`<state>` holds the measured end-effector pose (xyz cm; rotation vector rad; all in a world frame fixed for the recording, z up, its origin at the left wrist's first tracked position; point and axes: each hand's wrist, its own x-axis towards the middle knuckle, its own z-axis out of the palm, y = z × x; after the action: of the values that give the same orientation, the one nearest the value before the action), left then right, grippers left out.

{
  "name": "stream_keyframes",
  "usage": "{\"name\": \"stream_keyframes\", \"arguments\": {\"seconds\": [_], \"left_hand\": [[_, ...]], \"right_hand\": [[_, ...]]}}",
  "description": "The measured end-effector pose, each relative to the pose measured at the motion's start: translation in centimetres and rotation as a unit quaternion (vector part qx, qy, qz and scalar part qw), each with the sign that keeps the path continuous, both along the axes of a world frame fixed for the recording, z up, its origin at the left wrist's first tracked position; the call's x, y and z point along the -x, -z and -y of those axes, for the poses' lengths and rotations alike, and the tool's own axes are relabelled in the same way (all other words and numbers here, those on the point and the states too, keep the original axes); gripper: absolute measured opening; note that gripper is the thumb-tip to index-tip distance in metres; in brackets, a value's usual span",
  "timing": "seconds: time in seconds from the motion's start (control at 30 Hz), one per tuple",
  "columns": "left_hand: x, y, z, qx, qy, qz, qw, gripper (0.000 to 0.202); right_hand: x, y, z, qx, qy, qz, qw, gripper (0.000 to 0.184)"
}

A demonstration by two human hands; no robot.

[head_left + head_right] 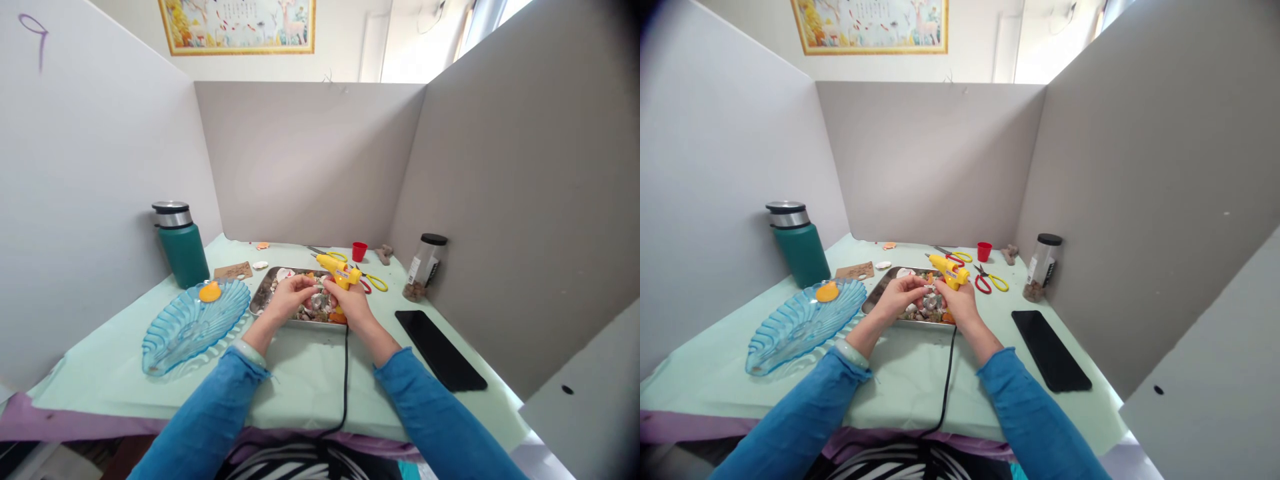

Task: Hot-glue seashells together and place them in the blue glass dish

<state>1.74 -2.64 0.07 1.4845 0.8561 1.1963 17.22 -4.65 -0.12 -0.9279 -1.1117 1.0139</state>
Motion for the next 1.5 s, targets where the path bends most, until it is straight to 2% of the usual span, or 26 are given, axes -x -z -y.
{"name": "stream_keyframes", "arguments": {"seconds": [0.37, 0.7, 0.97, 1.13, 1.3, 1.5], "left_hand": [[0.35, -0.13, 0.07, 0.061, 0.036, 0.096, 0.993, 0.038], [0.94, -0.62, 0.26, 0.078, 0.076, 0.234, 0.966, 0.028], [0.41, -0.55, 0.64, 0.140, 0.164, 0.214, 0.953, 0.037], [0.32, -0.34, 0.70, 0.153, 0.203, 0.186, 0.949, 0.035], [0.26, -0.39, 0.69, 0.161, 0.218, 0.181, 0.945, 0.037], [0.31, -0.55, 0.89, 0.156, 0.193, 0.199, 0.948, 0.038]], "right_hand": [[0.15, -0.22, 0.47, -0.025, -0.054, -0.020, 0.998, 0.036], [0.26, -0.08, 0.39, -0.043, 0.006, -0.002, 0.999, 0.035], [0.35, -0.26, 0.68, -0.049, 0.051, -0.006, 0.997, 0.036], [0.11, 0.06, 0.55, -0.054, 0.014, 0.003, 0.998, 0.036], [-0.09, 0.08, 0.47, -0.069, -0.041, -0.011, 0.997, 0.035], [-0.33, -0.11, 0.35, -0.091, -0.020, -0.076, 0.993, 0.037]]}}
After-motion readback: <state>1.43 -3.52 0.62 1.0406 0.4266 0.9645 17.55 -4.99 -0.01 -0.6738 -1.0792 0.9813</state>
